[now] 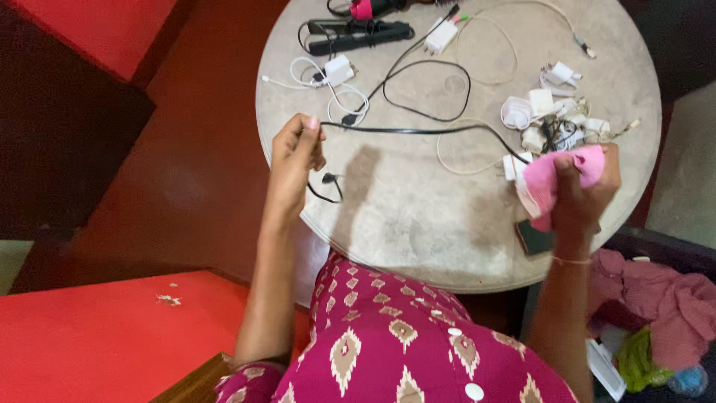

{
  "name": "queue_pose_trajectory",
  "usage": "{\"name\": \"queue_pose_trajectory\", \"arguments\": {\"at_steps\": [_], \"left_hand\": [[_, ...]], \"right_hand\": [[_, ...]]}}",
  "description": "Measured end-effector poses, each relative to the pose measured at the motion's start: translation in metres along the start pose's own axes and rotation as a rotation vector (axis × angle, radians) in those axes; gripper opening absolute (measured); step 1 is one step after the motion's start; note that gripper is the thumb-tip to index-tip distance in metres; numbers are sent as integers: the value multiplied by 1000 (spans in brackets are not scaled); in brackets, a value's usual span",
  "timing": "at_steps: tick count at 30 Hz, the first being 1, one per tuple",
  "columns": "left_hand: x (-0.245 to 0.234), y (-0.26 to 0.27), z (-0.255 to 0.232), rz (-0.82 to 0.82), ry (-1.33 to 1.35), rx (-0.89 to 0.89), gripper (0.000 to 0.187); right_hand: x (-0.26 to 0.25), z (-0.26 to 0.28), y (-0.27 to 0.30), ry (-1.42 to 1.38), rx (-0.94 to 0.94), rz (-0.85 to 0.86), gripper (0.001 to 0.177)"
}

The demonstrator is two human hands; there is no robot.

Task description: The person wipes and cleans various electronic accessories on a round table using a pink cloth. They handle multiple black and white charging cables and adapters, wiping each item individually and placing them back on the table. The person also wipes a white power adapter and a black cable, then coils the cable and sets it aside.

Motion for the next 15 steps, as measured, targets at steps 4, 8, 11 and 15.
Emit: {"name": "queue_pose_trajectory", "arguments": {"at_steps": [4,8,11,15], "left_hand": [[20,-2,16,-13,73,-63,32],[18,4,21,25,137,-90,34],[14,5,22,30,42,-85,32],[19,8,14,4,-284,19,23]], "right_hand": [[21,0,16,-35,60,-91,49],[31,6,33,-116,58,-53,46],[33,8,38,-215,123,-41,44],[33,16,36,-210,138,-72,42]]}}
Point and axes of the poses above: each hand's wrist, its own y-axis away from the middle knuckle, its own x-axis out of the palm, z = x × y, the point moved 2 cm from there along -y, towards the middle knuckle, and after that the axes turned 2 degrees about z, right-handed, at the moved point
